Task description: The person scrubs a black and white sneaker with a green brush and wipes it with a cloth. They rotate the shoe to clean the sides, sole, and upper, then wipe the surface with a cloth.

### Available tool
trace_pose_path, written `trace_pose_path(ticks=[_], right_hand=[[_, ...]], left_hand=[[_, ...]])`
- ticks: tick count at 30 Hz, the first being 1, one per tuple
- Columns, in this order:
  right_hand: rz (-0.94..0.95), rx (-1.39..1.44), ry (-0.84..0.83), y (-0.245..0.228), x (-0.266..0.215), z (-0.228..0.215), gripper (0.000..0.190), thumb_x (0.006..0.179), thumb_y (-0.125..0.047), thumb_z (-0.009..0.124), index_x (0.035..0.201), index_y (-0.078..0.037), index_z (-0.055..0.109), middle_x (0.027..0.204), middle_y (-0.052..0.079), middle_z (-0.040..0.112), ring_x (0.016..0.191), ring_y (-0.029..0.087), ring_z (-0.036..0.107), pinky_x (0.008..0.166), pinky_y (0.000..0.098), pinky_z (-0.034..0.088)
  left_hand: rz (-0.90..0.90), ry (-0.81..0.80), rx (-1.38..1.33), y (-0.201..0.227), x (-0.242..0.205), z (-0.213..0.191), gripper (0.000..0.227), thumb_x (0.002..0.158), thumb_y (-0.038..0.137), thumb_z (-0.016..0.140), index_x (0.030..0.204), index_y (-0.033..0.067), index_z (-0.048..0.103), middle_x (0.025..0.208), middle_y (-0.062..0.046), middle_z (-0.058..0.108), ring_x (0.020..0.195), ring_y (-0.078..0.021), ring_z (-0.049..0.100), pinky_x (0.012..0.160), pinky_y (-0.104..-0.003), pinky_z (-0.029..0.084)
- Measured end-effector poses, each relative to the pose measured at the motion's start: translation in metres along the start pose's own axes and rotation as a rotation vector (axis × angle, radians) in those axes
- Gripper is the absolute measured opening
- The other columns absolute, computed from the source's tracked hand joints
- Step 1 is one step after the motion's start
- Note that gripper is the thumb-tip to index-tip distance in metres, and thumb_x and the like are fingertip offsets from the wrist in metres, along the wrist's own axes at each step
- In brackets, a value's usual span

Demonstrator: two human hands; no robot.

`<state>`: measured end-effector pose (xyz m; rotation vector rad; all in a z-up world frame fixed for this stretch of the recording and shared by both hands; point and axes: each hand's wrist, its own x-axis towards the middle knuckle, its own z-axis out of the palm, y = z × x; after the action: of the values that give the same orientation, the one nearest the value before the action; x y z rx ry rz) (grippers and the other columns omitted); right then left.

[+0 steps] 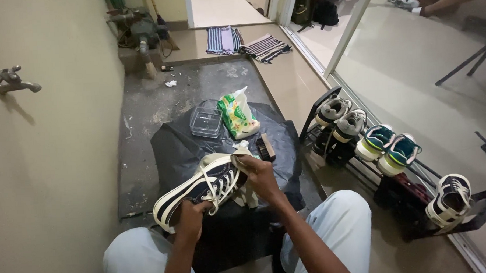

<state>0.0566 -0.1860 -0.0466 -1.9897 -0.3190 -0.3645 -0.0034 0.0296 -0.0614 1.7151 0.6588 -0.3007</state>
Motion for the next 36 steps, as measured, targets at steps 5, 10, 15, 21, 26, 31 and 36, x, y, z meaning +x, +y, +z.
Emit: trace_pose_path(ticks=[5, 10, 15, 21, 26, 31, 36], right_hand=[[0.037, 0.050, 0.075, 0.015, -0.003, 0.002, 0.038, 0.084, 0.005, 0.057, 0.116, -0.003, 0.076, 0.112, 0.016, 0.078, 0.094, 0.024, 0.075, 0.076, 0.0338, 0.062], [-0.006, 0.064, 0.136, 0.007, -0.008, 0.002, 0.031, 0.089, 0.006, 0.057, 0.114, -0.001, 0.075, 0.108, 0.017, 0.078, 0.090, 0.024, 0.076, 0.075, 0.0326, 0.065], [0.055, 0.175, 0.277, -0.007, -0.012, 0.004, 0.040, 0.083, 0.009, 0.052, 0.116, 0.001, 0.075, 0.110, 0.016, 0.078, 0.094, 0.025, 0.076, 0.084, 0.0328, 0.065], [0.106, 0.115, 0.410, 0.001, -0.013, 0.014, 0.040, 0.089, 0.002, 0.054, 0.124, 0.000, 0.072, 0.121, 0.015, 0.075, 0.105, 0.024, 0.074, 0.087, 0.0308, 0.059], [0.147, 0.235, 0.511, -0.017, -0.012, 0.022, 0.030, 0.100, 0.001, 0.055, 0.124, -0.002, 0.073, 0.112, 0.026, 0.074, 0.111, 0.040, 0.068, 0.090, 0.0548, 0.059], [0.184, 0.195, 0.600, -0.020, -0.016, 0.035, 0.024, 0.097, -0.003, 0.062, 0.118, 0.005, 0.072, 0.103, 0.031, 0.074, 0.106, 0.041, 0.070, 0.085, 0.0528, 0.057], [0.221, 0.190, 0.584, -0.035, -0.021, 0.049, 0.020, 0.100, -0.009, 0.064, 0.114, -0.004, 0.077, 0.100, 0.026, 0.076, 0.103, 0.038, 0.072, 0.080, 0.0470, 0.059]], left_hand=[[0.136, -0.040, -0.522, -0.045, 0.056, 0.017, 0.045, 0.066, -0.014, 0.078, 0.108, -0.0104, 0.062, 0.123, -0.019, 0.067, 0.119, -0.0351, 0.061, 0.112, -0.048, 0.045], [0.120, -0.070, -0.624, -0.027, 0.041, 0.008, 0.056, 0.063, -0.016, 0.073, 0.117, -0.0067, 0.064, 0.126, -0.018, 0.070, 0.120, -0.0369, 0.063, 0.109, -0.048, 0.046], [0.139, -0.083, -0.744, -0.012, 0.030, 0.003, 0.057, 0.066, -0.016, 0.068, 0.123, -0.0095, 0.066, 0.134, -0.020, 0.068, 0.129, -0.0384, 0.060, 0.112, -0.050, 0.046], [0.063, -0.067, -0.890, -0.002, 0.033, 0.009, 0.054, 0.064, -0.017, 0.066, 0.116, -0.0038, 0.067, 0.137, -0.018, 0.068, 0.132, -0.0338, 0.060, 0.112, -0.045, 0.047], [0.276, -0.183, -1.031, -0.017, 0.047, 0.018, 0.036, 0.069, -0.015, 0.071, 0.105, -0.0161, 0.068, 0.095, -0.024, 0.067, 0.079, -0.0287, 0.056, 0.077, -0.053, 0.050], [0.135, -0.220, -1.176, 0.025, 0.002, 0.009, 0.035, 0.068, -0.014, 0.067, 0.102, -0.0088, 0.069, 0.094, -0.015, 0.068, 0.080, -0.0294, 0.061, 0.078, -0.047, 0.051], [0.021, -0.283, -1.295, 0.004, 0.029, 0.035, 0.021, 0.072, -0.010, 0.068, 0.087, 0.0011, 0.059, 0.084, -0.007, 0.053, 0.075, -0.0217, 0.050, 0.072, -0.040, 0.044]])
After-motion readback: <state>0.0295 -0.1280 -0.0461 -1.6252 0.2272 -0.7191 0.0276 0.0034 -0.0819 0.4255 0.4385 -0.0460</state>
